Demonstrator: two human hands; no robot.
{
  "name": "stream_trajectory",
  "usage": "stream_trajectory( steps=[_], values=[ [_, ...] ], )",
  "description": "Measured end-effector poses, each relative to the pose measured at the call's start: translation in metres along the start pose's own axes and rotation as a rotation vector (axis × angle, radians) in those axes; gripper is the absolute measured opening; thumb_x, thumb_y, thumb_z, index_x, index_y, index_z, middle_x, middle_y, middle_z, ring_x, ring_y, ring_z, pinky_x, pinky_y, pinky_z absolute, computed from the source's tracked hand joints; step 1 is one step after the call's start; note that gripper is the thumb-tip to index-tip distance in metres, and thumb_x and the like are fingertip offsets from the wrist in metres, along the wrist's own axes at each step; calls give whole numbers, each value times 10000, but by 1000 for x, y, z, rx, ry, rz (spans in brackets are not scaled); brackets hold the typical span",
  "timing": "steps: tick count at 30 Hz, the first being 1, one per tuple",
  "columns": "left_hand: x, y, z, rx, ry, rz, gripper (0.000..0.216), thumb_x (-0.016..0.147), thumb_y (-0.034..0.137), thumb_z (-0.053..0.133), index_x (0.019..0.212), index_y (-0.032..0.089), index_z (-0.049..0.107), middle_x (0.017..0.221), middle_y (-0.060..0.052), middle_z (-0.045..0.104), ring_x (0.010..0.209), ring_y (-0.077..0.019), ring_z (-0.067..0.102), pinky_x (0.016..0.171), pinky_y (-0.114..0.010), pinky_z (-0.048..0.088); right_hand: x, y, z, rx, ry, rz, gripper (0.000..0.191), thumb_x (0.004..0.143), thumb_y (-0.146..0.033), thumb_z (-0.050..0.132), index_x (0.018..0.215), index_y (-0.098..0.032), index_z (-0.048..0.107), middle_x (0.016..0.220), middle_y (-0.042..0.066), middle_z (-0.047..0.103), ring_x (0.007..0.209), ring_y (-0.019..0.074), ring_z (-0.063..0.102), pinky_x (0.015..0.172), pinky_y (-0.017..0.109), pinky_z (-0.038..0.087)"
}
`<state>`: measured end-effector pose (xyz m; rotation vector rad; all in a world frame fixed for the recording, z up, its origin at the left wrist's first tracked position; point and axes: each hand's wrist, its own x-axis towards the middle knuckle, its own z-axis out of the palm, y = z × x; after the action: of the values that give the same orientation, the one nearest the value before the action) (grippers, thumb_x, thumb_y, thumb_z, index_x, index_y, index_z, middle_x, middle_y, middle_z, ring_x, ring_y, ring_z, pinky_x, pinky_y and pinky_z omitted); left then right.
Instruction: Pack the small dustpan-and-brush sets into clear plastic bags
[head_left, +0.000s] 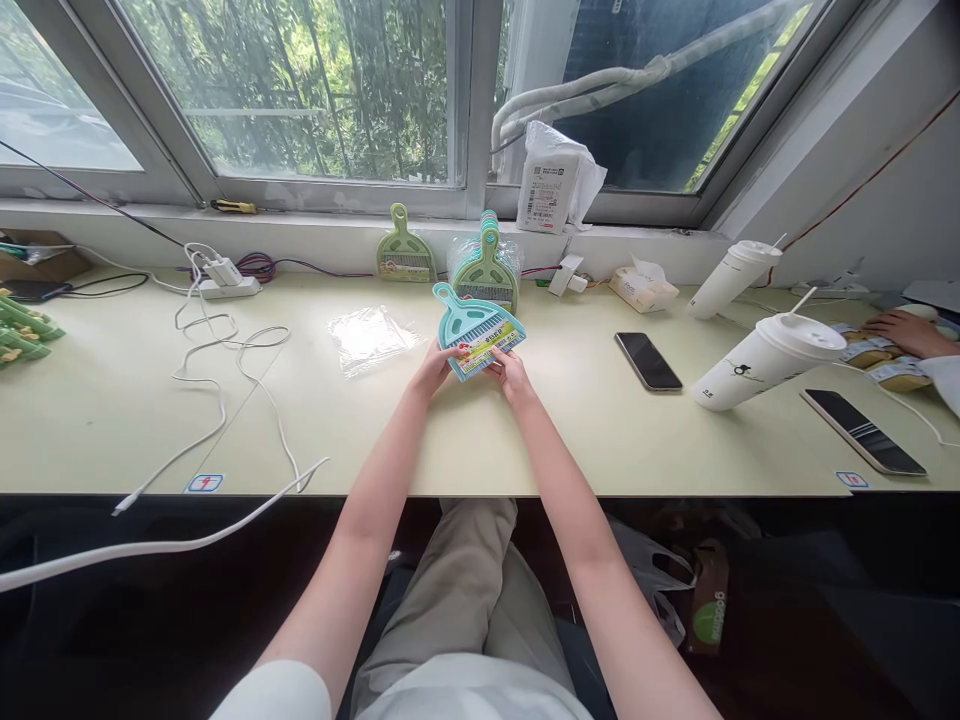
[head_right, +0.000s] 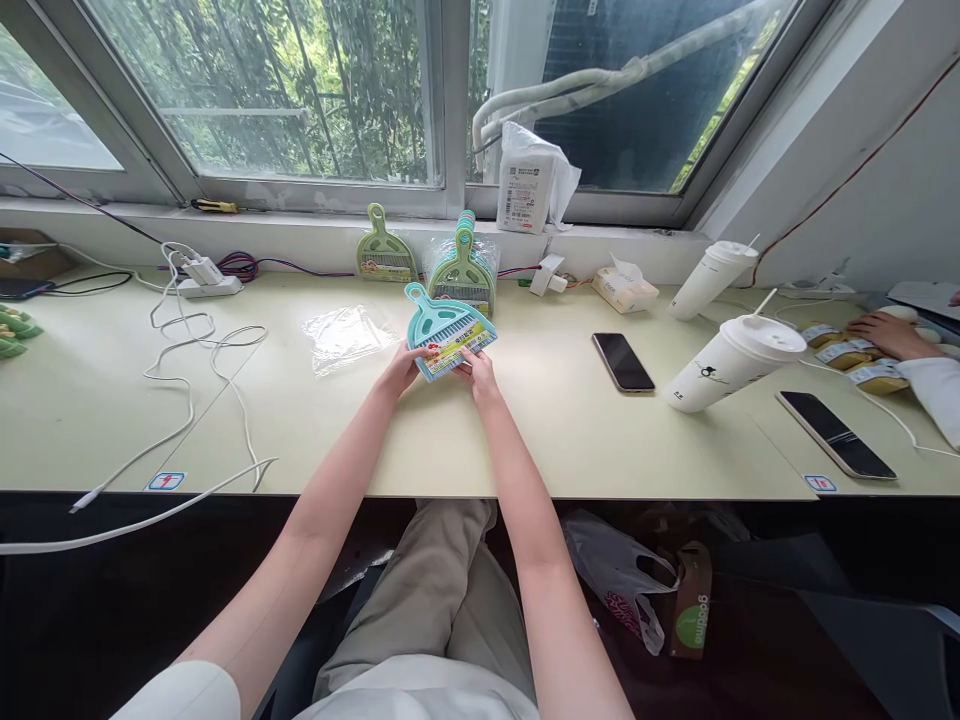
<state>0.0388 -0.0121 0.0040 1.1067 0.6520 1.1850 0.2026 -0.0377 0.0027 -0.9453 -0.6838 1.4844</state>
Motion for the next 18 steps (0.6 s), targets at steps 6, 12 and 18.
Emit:
stream_trajectory(
  steps=[6,12,18],
  values=[
    [-3,3,2,1,-16,21,711,650,137,657,1324,210,446,1180,-78,624,1090,-262,591,951,-448,459,0,0,-1,10,-14,8,101,855,-184,559,948,-193,599,903,6,720,714,124,680,657,249,580],
    [-1,0,1,25,-26,19,700,662,161,653,1327,205,441,1143,-81,637,1047,-263,605,921,-455,470,1,1,-1,34,5,17,81,855,-166,553,915,-190,602,883,5,719,717,119,677,663,245,578],
    [-1,1,1,47,-20,22,734,650,162,664,1342,217,422,1157,-81,628,1068,-264,591,931,-444,458,2,1,-2,51,-1,17,76,854,-160,551,904,-195,597,878,0,721,721,119,675,663,242,577]
  ],
)
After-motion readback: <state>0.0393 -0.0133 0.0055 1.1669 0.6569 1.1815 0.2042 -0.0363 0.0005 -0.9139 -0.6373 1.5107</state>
